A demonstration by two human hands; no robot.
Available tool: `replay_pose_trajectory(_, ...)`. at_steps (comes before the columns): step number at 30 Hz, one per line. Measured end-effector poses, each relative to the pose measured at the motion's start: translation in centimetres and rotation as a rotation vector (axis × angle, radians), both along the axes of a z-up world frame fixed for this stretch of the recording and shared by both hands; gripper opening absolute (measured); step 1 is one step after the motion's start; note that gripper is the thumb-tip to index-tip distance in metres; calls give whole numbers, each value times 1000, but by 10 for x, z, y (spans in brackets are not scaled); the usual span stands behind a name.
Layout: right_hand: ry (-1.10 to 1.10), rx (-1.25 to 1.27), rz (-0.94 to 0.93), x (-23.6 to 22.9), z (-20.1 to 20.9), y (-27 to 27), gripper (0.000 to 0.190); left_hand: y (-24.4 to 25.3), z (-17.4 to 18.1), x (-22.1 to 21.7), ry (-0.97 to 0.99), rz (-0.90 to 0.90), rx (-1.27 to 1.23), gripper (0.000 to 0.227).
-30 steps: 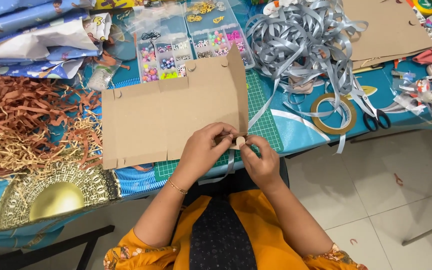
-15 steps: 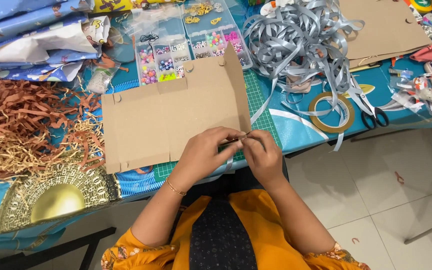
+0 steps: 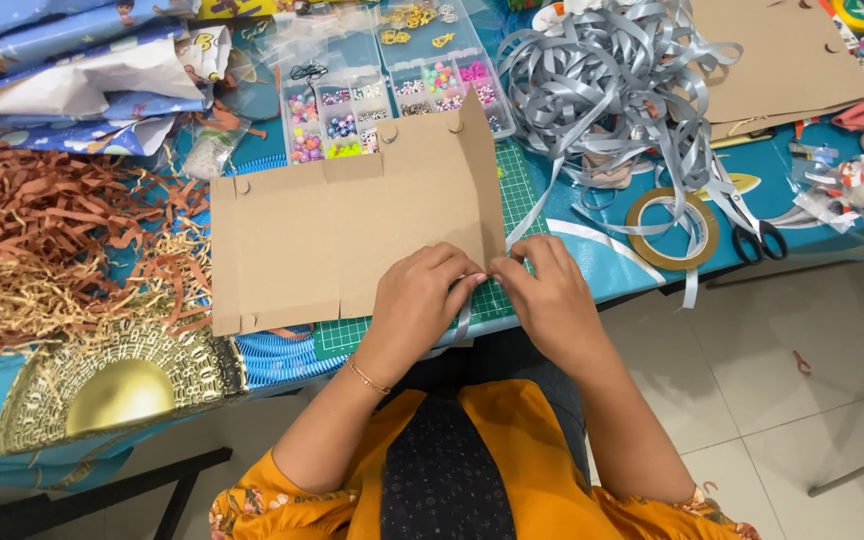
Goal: Sorting small decorative items into a bag, assembling a small cardboard gift box by folding, and filling it with shredded paper.
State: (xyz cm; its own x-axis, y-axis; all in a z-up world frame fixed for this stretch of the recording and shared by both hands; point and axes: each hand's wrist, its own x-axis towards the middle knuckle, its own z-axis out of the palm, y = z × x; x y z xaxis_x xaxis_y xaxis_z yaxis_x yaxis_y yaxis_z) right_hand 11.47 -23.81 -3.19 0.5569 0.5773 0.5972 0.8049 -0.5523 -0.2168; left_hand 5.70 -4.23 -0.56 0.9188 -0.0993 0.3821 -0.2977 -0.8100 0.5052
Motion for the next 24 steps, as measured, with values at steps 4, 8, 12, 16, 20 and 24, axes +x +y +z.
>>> replay_pose_trajectory(4, 7, -56, -28, -6, 9, 0, 9, 11, 17, -14, -13, 26, -7, 24)
replay_pose_trajectory(8, 54, -34, -19, -25, 24, -9, 38, 54, 47, -68, -97, 192, -89, 36)
replay_pose_trajectory(12, -53, 49, -14, -41, 19, 6, 37, 89, 24, -108, -42, 315, 43, 38)
replay_pose_trajectory(16, -189, 22, 94, -41, 12, 44, 37, 97, -8, -113, -5, 330, 208, 44)
replay_pose_trajectory(20, -287, -11, 156, -25, 6, 67, 28, 94, -24, -97, -61, 325, 256, 41)
replay_pose_trajectory(24, -265, -10, 156, -23, -2, 67, 22, 93, -34, -83, -139, 316, 263, 14)
